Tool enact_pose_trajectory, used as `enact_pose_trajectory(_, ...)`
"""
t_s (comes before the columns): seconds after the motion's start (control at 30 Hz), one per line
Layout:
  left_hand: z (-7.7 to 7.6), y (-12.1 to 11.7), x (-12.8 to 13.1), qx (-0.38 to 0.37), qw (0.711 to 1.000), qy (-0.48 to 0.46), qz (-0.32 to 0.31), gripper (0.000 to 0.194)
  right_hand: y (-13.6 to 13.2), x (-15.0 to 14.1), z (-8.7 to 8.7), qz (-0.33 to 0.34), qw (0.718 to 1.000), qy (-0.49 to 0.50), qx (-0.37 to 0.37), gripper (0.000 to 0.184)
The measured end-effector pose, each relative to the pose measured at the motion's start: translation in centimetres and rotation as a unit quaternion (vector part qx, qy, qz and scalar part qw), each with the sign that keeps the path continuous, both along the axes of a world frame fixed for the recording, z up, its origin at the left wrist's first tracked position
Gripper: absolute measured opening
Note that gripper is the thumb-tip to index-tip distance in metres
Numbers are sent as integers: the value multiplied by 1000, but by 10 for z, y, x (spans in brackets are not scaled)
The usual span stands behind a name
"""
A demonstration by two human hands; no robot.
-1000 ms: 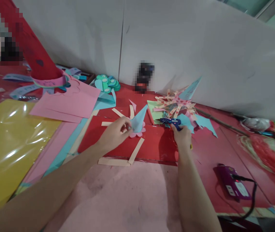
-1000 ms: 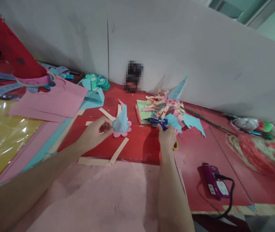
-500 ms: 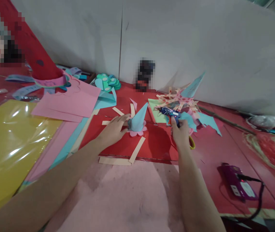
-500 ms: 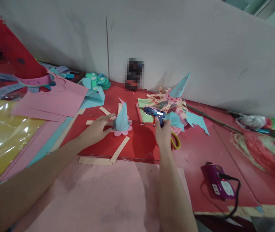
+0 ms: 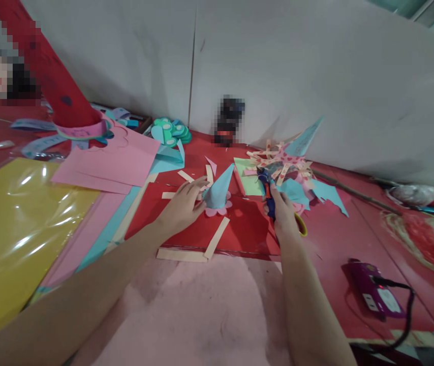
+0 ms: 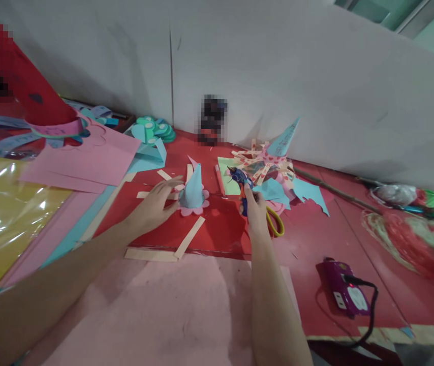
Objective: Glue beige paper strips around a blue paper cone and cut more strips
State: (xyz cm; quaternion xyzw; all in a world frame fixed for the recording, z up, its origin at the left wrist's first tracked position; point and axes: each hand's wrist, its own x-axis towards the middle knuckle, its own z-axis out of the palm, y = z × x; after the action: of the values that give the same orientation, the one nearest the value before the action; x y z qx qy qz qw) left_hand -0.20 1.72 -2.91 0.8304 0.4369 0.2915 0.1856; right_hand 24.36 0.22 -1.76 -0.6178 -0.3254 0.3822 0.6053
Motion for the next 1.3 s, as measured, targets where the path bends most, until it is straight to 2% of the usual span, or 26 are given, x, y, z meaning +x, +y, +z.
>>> enact_pose_trajectory(0.13, 5, -8, 8, -30, 991, -127, 3, 53, -1, -2, 0, 5, 1000, -4, -3, 48)
enact_pose_trajectory(0.27, 3, -9, 20, -61, 986, -154, -11, 65, -1, -4, -1, 5, 1000, -6, -9, 48)
enact_pose_trajectory(0.5, -3, -2, 29, -20, 998, -53, -13, 64, -1, -5, 0, 9, 1000, -15, -23, 44)
enact_pose_trajectory(0.77, 0, -1, 26, 41, 997, -6, 69, 62, -4, -11, 7, 20, 999, -37, -30, 41)
enact_pose_trajectory(0.9, 1, -2, 25, 110, 990, 0, 92, 58, -4, -13, 7, 24, 997, -71, -25, 40)
enact_pose_trajectory(1.0, 7, -5, 22, 150, 982, -1, 111, 53, -3, -14, 8, 25, 995, -89, -30, 41)
enact_pose_trajectory(1.17, 17, -7, 18, 122, 987, 30, 104, 49, -2, -13, 5, 38, 995, -89, -24, 39)
enact_pose_trajectory(1.3, 10, -1, 16, 47, 994, 64, 74, 46, 0, -11, 1, 77, 991, -105, -14, 37)
